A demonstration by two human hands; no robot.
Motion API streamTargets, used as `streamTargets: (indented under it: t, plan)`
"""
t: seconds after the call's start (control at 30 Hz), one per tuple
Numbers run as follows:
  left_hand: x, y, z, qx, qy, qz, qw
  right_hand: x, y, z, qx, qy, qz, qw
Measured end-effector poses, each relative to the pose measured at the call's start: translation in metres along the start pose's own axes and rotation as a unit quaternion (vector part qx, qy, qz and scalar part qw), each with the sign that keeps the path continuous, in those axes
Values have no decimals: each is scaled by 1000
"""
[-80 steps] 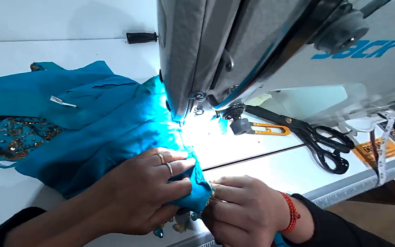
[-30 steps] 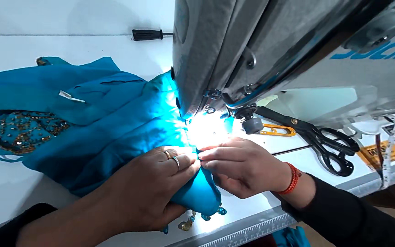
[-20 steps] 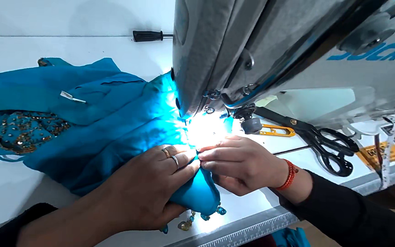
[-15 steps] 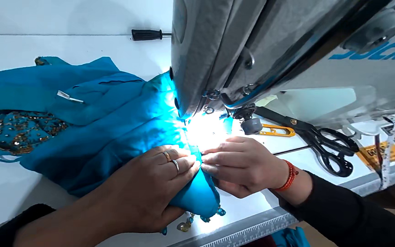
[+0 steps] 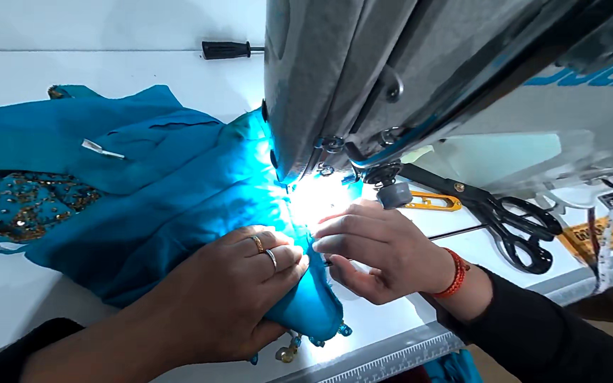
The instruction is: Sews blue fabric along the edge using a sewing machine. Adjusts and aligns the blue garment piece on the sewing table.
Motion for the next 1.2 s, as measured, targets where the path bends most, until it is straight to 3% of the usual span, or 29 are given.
streamTargets:
  t: [0.27,0.6,1.2]
  plan:
    - [0,0,-1,3,3,-1,1000,-7,1,0,-1,8,-33,999]
    - [4,2,1,-23,16,35,999,-2,1,-6,38,1,-14,999]
    - [3,1,-8,26,51,26,998,6,1,-3,9,-26,14,1000]
Point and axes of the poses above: each hand's wrist, its own y-axis away from the middle knuckle, its own x-axis out of the back of the hand, z = x × y, the point moved 9 cm from there along -y, towards the middle knuckle, and after that the axes turned 5 degrees about x, right-handed, at the moved point
